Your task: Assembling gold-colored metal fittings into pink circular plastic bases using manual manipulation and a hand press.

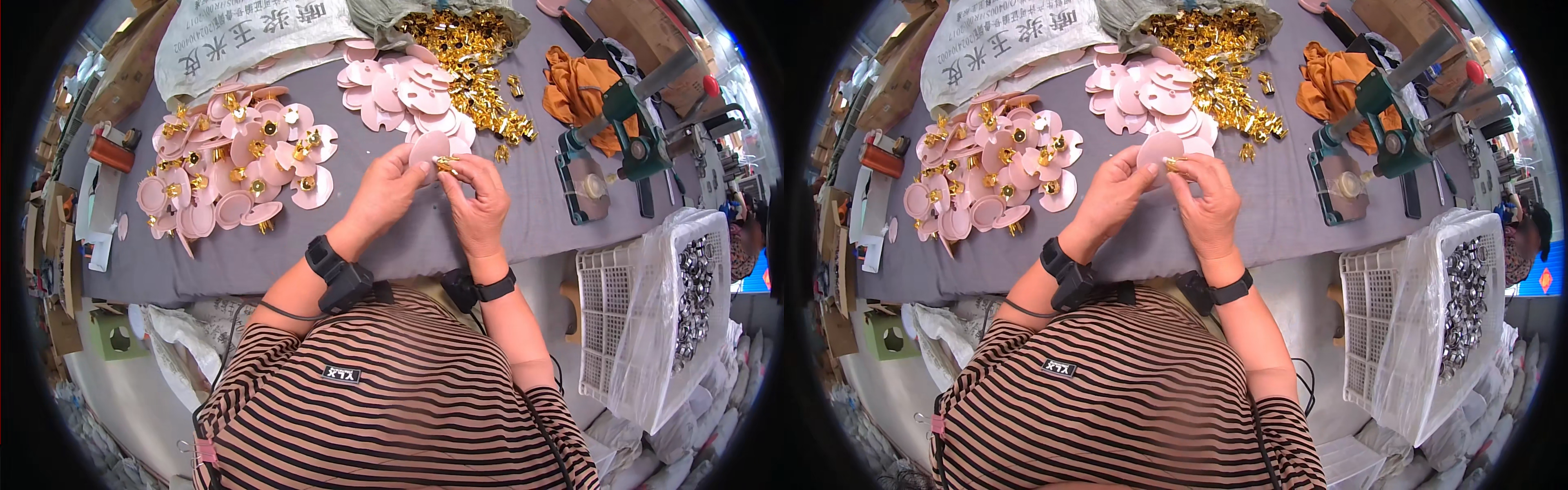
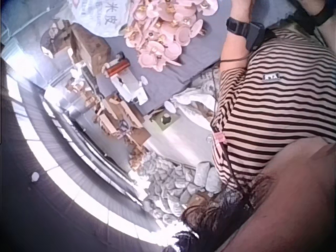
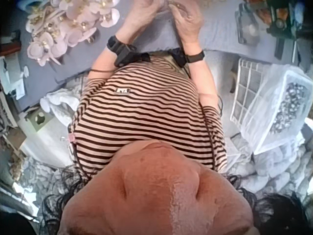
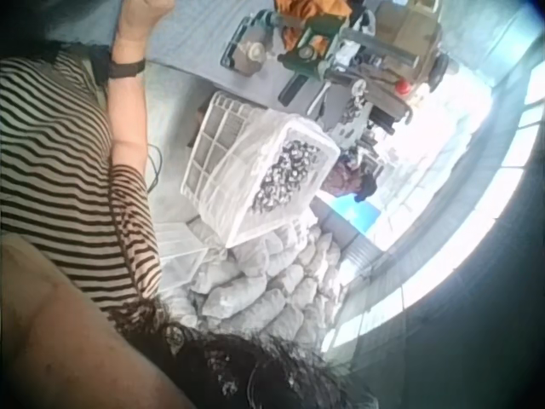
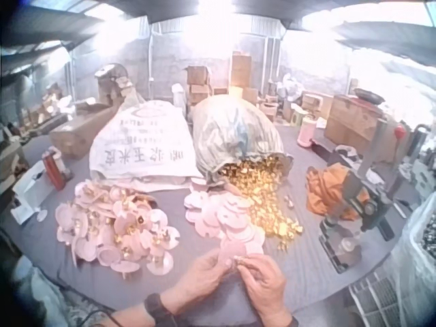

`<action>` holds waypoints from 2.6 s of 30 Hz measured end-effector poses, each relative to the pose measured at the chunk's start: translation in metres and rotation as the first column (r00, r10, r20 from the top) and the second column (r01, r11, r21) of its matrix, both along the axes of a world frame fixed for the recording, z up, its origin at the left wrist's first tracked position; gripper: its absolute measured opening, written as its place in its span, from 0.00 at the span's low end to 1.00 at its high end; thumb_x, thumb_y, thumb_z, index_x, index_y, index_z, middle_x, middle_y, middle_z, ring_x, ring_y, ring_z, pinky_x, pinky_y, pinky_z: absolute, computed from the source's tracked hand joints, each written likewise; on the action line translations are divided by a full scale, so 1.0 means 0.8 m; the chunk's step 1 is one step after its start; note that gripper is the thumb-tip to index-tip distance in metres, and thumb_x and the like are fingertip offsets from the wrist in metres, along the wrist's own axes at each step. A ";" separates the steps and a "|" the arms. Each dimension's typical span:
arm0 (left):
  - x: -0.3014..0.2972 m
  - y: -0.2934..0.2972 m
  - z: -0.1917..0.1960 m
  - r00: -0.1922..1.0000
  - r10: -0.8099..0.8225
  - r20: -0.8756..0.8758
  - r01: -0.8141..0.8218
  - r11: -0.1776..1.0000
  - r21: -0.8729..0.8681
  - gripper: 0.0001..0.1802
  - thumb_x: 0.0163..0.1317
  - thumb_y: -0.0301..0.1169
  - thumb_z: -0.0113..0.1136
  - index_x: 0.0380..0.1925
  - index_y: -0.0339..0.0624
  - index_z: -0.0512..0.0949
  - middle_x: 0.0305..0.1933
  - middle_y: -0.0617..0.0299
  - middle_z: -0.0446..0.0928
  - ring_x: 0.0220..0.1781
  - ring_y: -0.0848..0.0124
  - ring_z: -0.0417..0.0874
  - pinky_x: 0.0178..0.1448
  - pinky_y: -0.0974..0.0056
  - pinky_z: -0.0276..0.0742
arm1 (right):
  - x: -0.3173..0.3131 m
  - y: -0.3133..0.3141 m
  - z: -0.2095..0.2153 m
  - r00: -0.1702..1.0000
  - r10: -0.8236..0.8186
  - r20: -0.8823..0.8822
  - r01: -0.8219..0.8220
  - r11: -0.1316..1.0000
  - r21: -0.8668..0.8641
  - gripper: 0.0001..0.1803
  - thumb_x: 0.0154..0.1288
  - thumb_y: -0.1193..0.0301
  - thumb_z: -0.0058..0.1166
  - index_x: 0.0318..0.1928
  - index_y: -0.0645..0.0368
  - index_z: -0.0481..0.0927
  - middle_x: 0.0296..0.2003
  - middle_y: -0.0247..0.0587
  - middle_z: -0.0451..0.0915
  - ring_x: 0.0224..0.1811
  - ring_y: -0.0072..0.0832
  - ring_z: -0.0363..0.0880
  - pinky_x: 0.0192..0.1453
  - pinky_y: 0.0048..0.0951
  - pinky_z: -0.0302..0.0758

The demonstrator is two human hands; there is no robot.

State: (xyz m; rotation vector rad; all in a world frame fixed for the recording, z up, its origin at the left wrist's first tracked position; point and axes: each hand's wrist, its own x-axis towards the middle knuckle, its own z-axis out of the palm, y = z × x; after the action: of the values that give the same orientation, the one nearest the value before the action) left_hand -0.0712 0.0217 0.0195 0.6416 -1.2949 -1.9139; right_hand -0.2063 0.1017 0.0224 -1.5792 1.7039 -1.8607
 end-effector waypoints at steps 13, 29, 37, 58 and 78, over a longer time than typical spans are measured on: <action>0.002 0.031 0.023 0.939 0.263 0.222 -0.080 0.794 -0.603 0.11 0.68 0.25 0.55 0.49 0.37 0.76 0.35 0.42 0.81 0.37 0.42 0.82 0.38 0.54 0.77 | -0.003 0.011 -0.008 0.937 -0.146 -0.317 0.086 0.977 -0.196 0.11 0.55 0.83 0.70 0.40 0.61 0.85 0.42 0.45 0.84 0.40 0.35 0.86 0.44 0.27 0.82; 0.117 -0.068 0.035 0.709 0.633 0.310 -0.250 0.637 -0.729 0.18 0.69 0.23 0.53 0.57 0.44 0.79 0.43 0.57 0.86 0.44 0.68 0.86 0.50 0.63 0.80 | -0.040 -0.012 -0.019 0.995 -0.086 0.053 0.073 0.974 0.217 0.15 0.63 0.72 0.66 0.50 0.59 0.84 0.44 0.37 0.85 0.46 0.29 0.83 0.51 0.30 0.78; 0.206 -0.152 0.059 0.268 0.963 -0.037 -0.071 -0.018 -0.997 0.20 0.64 0.26 0.60 0.57 0.40 0.79 0.54 0.55 0.82 0.53 0.64 0.83 0.58 0.63 0.78 | -0.141 -0.025 -0.070 0.800 -0.171 -0.575 0.407 0.859 0.310 0.15 0.55 0.76 0.66 0.46 0.55 0.85 0.49 0.41 0.83 0.53 0.42 0.79 0.57 0.39 0.76; -0.055 -0.032 -0.028 0.833 0.185 0.521 0.076 0.895 -0.439 0.30 0.53 0.29 0.74 0.57 0.34 0.76 0.44 0.54 0.85 0.45 0.68 0.86 0.52 0.64 0.81 | -0.065 0.036 -0.040 0.970 -0.199 0.140 0.167 0.962 0.217 0.17 0.56 0.81 0.68 0.48 0.59 0.85 0.44 0.41 0.85 0.38 0.26 0.86 0.43 0.24 0.82; 0.008 -0.003 0.003 0.866 0.357 0.349 0.012 0.684 -0.729 0.12 0.63 0.27 0.62 0.47 0.38 0.79 0.41 0.50 0.85 0.42 0.58 0.88 0.47 0.60 0.82 | 0.007 -0.001 -0.035 0.706 0.013 0.708 -0.178 0.971 0.160 0.18 0.64 0.81 0.65 0.55 0.66 0.80 0.43 0.38 0.85 0.41 0.20 0.83 0.48 0.22 0.81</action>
State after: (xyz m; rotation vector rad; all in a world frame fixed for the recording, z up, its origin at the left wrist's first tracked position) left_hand -0.0645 0.0190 0.0218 0.7901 -2.0395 -0.9489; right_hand -0.2007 0.1006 -0.0052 -0.6870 1.3575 -1.8006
